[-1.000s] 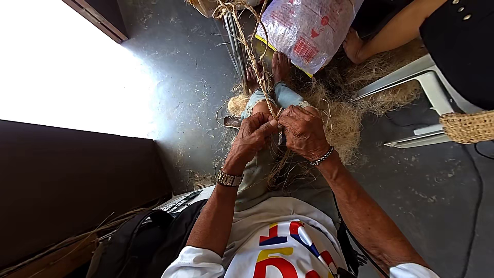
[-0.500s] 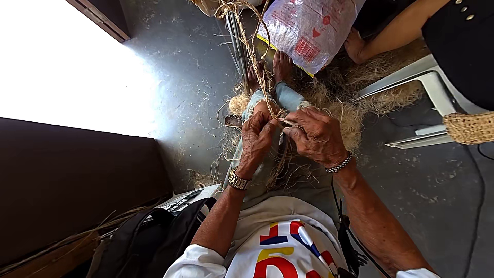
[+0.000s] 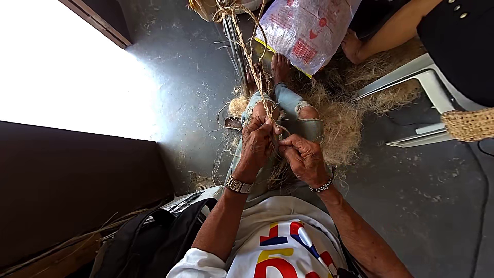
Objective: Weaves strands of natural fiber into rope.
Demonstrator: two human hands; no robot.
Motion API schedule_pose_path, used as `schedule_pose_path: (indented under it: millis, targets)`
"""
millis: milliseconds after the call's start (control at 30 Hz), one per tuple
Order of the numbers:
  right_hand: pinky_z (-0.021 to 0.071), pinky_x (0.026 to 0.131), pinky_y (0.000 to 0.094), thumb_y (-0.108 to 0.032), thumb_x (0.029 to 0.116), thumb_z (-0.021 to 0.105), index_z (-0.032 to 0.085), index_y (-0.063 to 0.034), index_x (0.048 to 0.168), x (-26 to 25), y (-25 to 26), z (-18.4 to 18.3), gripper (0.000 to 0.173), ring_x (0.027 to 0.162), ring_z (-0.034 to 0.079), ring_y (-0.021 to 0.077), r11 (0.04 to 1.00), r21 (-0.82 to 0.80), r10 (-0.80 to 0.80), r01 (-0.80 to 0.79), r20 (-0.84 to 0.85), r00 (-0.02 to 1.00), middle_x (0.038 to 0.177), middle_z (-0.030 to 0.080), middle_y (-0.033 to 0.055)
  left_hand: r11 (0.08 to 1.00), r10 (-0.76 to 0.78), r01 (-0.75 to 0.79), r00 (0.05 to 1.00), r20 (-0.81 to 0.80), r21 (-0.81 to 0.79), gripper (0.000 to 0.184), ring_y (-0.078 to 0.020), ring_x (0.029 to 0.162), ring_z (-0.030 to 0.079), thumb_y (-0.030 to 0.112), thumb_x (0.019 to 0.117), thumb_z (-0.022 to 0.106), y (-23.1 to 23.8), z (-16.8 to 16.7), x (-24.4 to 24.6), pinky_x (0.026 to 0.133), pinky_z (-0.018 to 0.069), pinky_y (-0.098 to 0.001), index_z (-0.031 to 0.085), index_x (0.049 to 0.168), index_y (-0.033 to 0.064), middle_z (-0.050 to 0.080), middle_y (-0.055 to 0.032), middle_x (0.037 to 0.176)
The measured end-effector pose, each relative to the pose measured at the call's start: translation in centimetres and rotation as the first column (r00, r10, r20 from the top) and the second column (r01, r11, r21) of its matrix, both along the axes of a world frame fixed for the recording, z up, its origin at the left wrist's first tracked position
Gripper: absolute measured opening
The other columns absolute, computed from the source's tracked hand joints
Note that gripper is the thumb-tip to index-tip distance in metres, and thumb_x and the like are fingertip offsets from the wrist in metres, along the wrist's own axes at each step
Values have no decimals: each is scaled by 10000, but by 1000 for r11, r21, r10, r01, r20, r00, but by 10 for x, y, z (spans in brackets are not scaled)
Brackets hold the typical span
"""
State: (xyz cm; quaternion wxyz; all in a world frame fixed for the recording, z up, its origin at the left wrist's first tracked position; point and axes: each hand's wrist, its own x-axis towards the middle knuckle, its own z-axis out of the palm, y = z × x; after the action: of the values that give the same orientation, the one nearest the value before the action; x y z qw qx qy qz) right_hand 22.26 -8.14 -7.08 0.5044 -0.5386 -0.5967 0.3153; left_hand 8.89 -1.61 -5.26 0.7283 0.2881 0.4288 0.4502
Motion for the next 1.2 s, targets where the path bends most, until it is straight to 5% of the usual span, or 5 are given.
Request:
schedule_pose_path:
  millis: [200, 400, 667, 767, 1200]
  targets:
    - [576, 717, 211, -70, 953, 615, 759, -13, 975, 44, -3, -8, 157, 769, 664, 19, 995, -37, 97, -95, 49, 994, 888, 734, 20, 997, 8, -15, 996, 89, 81, 166, -23, 404, 404, 91, 1059, 491, -1, -6, -6, 361, 348, -143, 581, 923, 116, 563, -6, 655]
    - [578, 961, 347, -149, 1011, 546, 656, 13, 1240, 58, 32, 28, 301, 1082, 689, 155, 998, -55, 15, -15, 9, 1000, 1174, 704, 106, 993, -5, -2, 998, 57, 119, 147, -26, 413, 412, 69, 1051, 496, -1, -7, -8, 370, 355, -142, 593, 948, 107, 566, -8, 657]
    - [502, 544, 205, -75, 1009, 592, 706, -32, 1035, 20, 75, 33, 125, 623, 591, 72, 831, -411, 256, -374, -314, 914, 823, 674, 48, 989, -18, 13, 999, 33, 145, 118, -27, 431, 455, 29, 1010, 533, 2, -10, -15, 385, 372, -145, 616, 945, 83, 590, -20, 643]
    - [323, 355, 153, -19, 983, 606, 690, -20, 944, 16, 78, 32, 93, 404, 375, 23, 792, -463, 156, -399, -478, 864, 638, 569, 25, 983, -25, 27, 1000, -19, 182, 122, -26, 430, 460, 24, 998, 547, 4, -10, -18, 382, 367, -147, 617, 918, 84, 599, -21, 643]
    - [327, 347, 180, 10, 920, 603, 699, -22, 916, 24, 85, 13, 101, 384, 374, 32, 874, -227, 318, -429, -401, 859, 582, 541, 9, 987, -58, 69, 995, -75, 144, 155, -39, 438, 445, 22, 965, 553, 13, -11, -23, 403, 386, -157, 586, 839, 108, 505, 9, 593]
